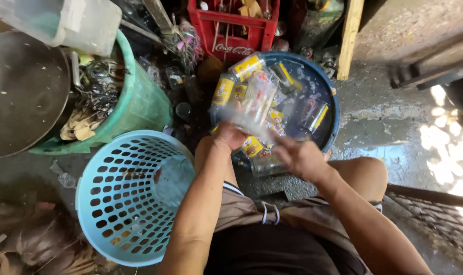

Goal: Sorting and cleaning plastic-wrapped items in a tub of water using a knife

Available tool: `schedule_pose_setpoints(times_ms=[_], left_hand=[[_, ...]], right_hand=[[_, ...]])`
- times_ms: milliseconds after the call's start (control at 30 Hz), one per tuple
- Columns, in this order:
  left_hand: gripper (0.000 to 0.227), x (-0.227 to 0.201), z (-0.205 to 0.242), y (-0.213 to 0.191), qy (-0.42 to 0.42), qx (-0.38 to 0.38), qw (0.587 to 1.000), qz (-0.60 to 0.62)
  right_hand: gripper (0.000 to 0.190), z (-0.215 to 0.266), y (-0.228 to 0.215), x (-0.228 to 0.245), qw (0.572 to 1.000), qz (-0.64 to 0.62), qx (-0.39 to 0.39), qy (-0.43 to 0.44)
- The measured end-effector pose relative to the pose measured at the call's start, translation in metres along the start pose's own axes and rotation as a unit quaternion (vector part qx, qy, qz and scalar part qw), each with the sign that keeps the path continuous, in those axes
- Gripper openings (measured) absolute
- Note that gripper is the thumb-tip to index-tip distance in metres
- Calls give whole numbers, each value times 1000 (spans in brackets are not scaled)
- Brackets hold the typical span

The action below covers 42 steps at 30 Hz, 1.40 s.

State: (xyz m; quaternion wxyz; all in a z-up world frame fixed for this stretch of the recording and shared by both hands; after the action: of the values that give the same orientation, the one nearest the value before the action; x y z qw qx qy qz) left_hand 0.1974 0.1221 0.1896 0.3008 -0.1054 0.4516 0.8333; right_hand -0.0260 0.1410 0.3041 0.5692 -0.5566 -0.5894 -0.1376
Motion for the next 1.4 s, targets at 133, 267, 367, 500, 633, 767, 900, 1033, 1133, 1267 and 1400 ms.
schedule_pose_setpoints(times_ms=[133,267,367,500,633,767,900,1033,1133,1267,1400], left_hand=[[46,9,-11,-2,42,78,996,-28],[54,8,-3,4,82,90,992,-15],[38,-11,41,55,12,45,998,-37],[38,15,-3,15,-35,-9,997,65],[29,17,6,17,-25,4,998,-62],[19,11,9,18,0,-61,994,-89],[30,17,-5,2,20,43,993,-113],[36,23,-9,-7,19,105,991,-76],[41,8,31,31,21,132,990,-48],[36,-7,52,55,1,131,991,-31],[32,23,-13,-29,9,57,998,5]], right_hand=[[24,-1,-2,-14,997,71,-12,40],[47,17,8,-19,986,125,84,77],[47,5,-10,-47,975,115,16,191],[40,28,-5,-37,990,134,41,-20],[34,20,-18,-28,992,97,-19,75],[40,11,-22,-11,984,128,-5,122],[47,6,-18,-20,978,162,-1,134],[48,19,-9,-51,973,227,31,14],[47,10,-16,-19,974,188,86,88],[49,2,-15,-52,963,147,77,214],[44,31,9,-58,993,88,44,-61]])
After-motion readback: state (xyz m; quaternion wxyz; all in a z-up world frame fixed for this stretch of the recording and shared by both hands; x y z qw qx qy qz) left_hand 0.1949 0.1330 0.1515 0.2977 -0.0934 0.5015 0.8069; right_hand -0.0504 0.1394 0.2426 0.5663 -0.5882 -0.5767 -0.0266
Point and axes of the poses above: each hand's wrist, its own z-axis away from the middle knuckle, its own y-axis out of the palm, x = y × z, the point moved 2 cm from there along -z, towards the middle knuckle, and after that the axes turned 11 degrees about -z, right-handed, at the moved point
